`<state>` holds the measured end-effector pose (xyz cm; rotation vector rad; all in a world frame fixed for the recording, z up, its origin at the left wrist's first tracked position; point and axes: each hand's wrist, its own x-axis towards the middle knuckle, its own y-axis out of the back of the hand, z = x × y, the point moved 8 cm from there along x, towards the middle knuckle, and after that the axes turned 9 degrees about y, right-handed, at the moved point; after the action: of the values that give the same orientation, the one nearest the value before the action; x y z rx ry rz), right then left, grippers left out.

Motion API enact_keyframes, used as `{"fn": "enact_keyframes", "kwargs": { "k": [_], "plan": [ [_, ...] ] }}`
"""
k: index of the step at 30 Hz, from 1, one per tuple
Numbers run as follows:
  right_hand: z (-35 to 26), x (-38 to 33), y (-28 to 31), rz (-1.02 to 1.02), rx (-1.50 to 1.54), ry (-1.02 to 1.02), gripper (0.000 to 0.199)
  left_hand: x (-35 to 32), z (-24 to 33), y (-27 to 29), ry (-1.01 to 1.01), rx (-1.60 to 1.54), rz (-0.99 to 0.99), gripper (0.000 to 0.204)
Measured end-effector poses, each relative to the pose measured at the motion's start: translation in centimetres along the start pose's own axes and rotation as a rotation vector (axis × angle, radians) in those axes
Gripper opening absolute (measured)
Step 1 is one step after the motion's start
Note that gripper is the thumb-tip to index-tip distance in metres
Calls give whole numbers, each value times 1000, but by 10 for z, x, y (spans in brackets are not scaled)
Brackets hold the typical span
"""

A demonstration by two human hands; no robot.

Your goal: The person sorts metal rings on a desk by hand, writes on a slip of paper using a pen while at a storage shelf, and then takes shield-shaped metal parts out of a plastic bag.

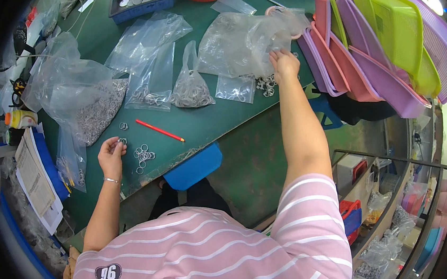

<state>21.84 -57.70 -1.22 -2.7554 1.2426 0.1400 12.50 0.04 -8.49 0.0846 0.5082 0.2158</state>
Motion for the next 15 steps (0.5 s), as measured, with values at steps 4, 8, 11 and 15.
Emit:
{"fn": "enact_keyframes", "kwargs": {
  "k": [4,8,11,15],
  "plan": [
    [13,9,-10,-39,-102,-11,36,-18,10,-9,9,-68,-42,17],
    [-34,-41,-11,1,-316,600,18,-42,38,-29,-43,-22,-114,24],
    [-61,-150,-48,-202,-108,661,12,-59,52,-43,-64,-86,-201,36],
    [-33,-278,-113,-851,-307,518,10,-78,70,-51,-186,-63,-266,40]
  ]
}}
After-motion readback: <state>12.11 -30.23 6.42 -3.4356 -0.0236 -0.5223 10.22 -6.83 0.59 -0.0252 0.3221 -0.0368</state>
